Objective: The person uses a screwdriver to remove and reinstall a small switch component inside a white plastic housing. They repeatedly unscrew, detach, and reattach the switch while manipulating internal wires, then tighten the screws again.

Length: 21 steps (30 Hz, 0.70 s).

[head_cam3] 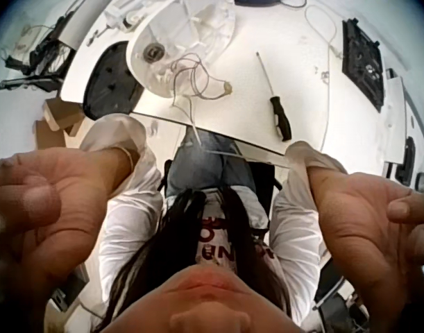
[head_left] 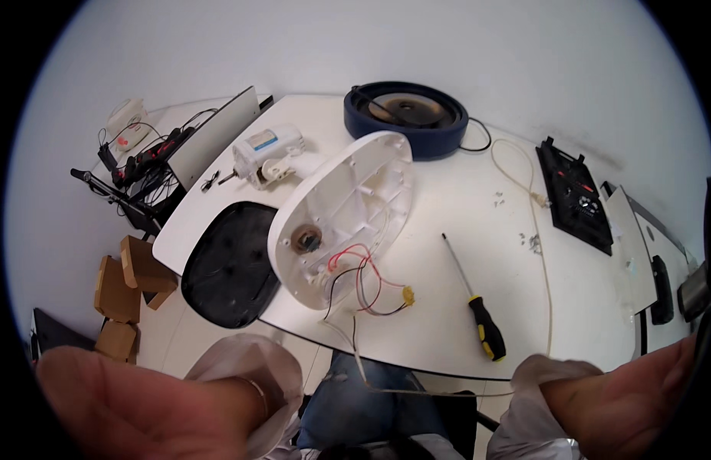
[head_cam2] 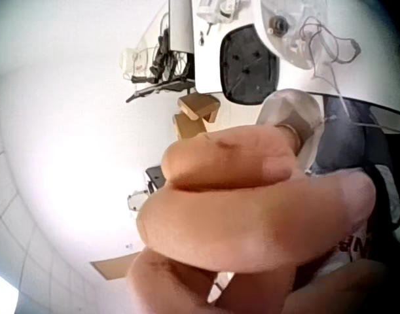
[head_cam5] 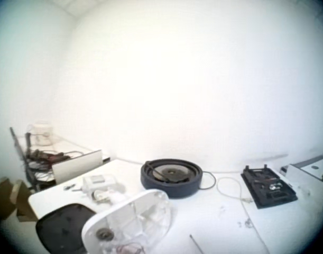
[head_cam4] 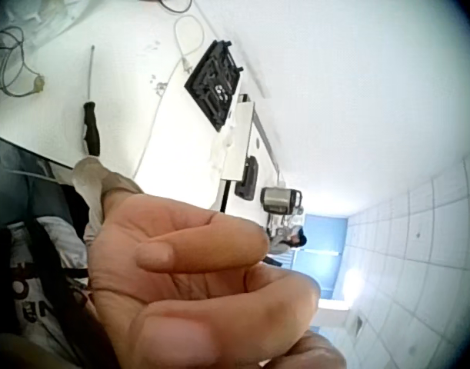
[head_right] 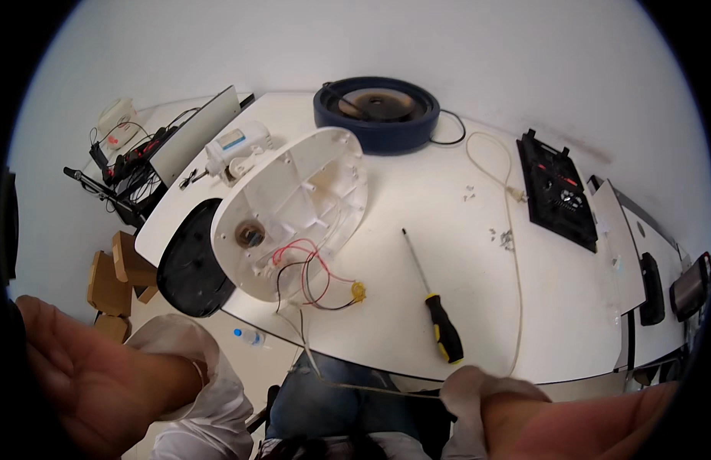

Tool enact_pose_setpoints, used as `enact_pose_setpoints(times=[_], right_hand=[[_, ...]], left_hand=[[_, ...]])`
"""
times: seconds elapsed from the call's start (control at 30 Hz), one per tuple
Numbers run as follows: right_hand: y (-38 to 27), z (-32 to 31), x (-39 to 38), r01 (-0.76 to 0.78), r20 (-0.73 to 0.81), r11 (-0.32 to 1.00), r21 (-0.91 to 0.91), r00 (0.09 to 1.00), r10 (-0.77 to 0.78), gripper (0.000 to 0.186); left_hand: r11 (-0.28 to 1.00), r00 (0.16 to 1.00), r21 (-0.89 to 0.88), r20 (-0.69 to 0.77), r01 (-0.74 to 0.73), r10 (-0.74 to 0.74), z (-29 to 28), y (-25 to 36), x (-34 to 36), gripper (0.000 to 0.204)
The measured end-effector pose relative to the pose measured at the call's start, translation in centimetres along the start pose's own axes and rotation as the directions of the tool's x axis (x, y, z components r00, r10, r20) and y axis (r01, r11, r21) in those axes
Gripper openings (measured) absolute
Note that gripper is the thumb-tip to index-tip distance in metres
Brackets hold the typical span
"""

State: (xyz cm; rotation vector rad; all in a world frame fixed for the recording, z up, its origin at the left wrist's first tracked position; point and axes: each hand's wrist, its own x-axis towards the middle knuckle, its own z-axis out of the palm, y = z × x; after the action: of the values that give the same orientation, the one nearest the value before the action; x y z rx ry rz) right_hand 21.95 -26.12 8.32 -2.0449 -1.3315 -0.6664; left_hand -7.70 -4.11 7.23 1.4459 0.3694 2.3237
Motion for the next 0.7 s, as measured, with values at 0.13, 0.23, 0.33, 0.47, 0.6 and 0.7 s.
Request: enact_pose_setpoints(times=[0.13, 0.23, 0.33, 0.47, 0.6, 0.7], right_hand=[[-3.8, -0.1, 3.1, 0.325, 0.013, 0.933, 0.156, 0.943, -0.331, 0.02], [-5.6, 1.8, 3.5, 0.428, 0.054, 0.863, 0.27, 0.888, -0.457, 0.022], [-7.7, 5.3, 3.8, 0.371, 0.068, 0.795, 0.48, 0.888, -0.455, 0.017], [-10.5, 11.5, 3.3, 0.131, 0.194, 0.685, 0.717, 0.906, -0.377, 0.018], [-11.2, 13.5, 3.6, -0.147, 0.387, 0.626, 0.766, 0.883, -0.266, 0.014], [-11.8, 13.8, 5.1, -0.067, 0.368, 0.688, 0.723, 0.88, -0.3, 0.014]], left_hand=[[0.997, 0.999, 0.056, -0.018, 0.051, -0.05, 0.1, -0.7, -0.1, 0.036], [0.991, 0.992, 0.05, -0.023, 0.124, -0.123, 1.4, -3.0, -2.3, 0.04], [0.948, 0.966, 0.192, 0.007, 0.252, -0.259, 2.4, -5.0, -5.3, 0.041], [0.865, 0.882, 0.276, 0.103, 0.419, -0.46, 0.7, -6.9, -8.9, 0.043], [0.845, 0.81, 0.08, 0.251, 0.529, -0.531, 1.6, -7.8, -9.6, 0.046], [0.837, 0.812, 0.222, 0.217, 0.5, -0.542, 2.8, -8.0, -9.1, 0.044]])
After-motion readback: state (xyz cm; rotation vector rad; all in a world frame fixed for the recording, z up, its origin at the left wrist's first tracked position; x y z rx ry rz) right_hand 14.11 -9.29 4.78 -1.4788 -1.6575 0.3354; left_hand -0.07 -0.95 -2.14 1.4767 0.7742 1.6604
